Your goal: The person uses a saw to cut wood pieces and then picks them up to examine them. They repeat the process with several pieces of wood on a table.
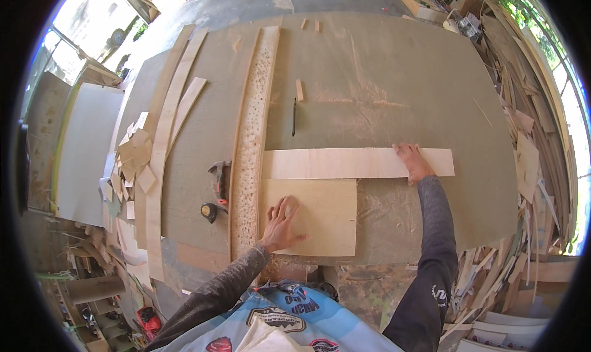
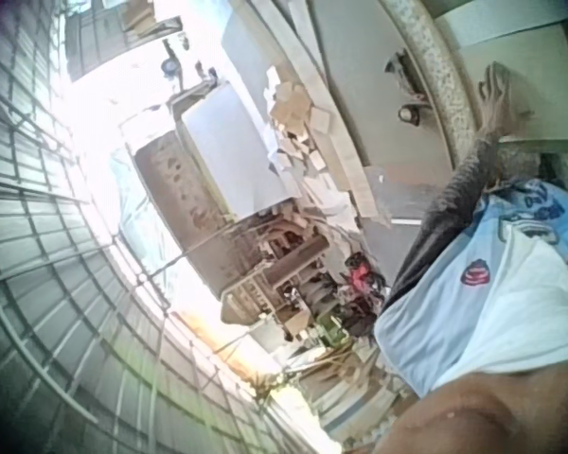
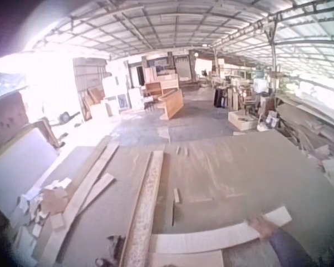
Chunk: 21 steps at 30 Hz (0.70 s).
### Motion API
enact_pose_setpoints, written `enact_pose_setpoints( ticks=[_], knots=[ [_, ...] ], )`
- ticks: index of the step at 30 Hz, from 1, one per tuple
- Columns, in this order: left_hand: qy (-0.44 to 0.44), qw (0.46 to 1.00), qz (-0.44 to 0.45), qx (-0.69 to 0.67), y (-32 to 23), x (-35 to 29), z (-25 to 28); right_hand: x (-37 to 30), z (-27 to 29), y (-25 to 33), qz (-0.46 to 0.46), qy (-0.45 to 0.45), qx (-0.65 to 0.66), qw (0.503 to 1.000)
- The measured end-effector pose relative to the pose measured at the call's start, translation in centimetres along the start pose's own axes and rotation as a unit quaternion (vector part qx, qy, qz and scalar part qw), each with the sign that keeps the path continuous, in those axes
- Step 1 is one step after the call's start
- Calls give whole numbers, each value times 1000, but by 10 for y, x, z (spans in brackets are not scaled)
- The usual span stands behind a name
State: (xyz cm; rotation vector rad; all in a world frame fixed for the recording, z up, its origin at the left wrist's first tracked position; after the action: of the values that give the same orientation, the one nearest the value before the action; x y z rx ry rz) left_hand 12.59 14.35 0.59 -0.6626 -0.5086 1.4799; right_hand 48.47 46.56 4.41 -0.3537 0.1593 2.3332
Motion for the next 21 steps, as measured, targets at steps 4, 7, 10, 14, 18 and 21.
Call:
enact_pose_setpoints(
  ticks=[4, 7, 10, 14, 18, 21],
  knots=[
    [53, 994, 21, 96, 8, -8, 5, -1, -11, 2, -6, 15, -11, 1000],
    [40, 993, 22, 110, 12, -9, 4, 0, -9, 4, -10, 15, 3, 1000],
    [38, 994, 28, 101, 14, -11, 4, 1, -4, 9, -12, 9, 21, 1000],
    [25, 994, 26, 102, 14, -12, 3, 7, -13, 7, -12, 10, 30, 999],
    [20, 993, 31, 111, 19, -14, -1, 12, -16, 6, -12, 27, -1, 1000],
    [11, 992, 26, 125, 23, -12, -4, 11, -19, 10, -20, 8, -29, 999]
  ],
)
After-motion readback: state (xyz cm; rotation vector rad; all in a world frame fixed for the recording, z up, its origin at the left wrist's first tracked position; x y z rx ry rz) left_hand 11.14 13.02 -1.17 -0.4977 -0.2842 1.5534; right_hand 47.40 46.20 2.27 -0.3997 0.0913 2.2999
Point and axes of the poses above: each hand's wrist, its own x-axis towards the middle knuckle, its own z-axis out of the back of the hand, y = z × x, the point moved 1 cm from there along x, towards the middle knuckle, and after that the axes turned 13 degrees about -x, right-handed, at the moved point
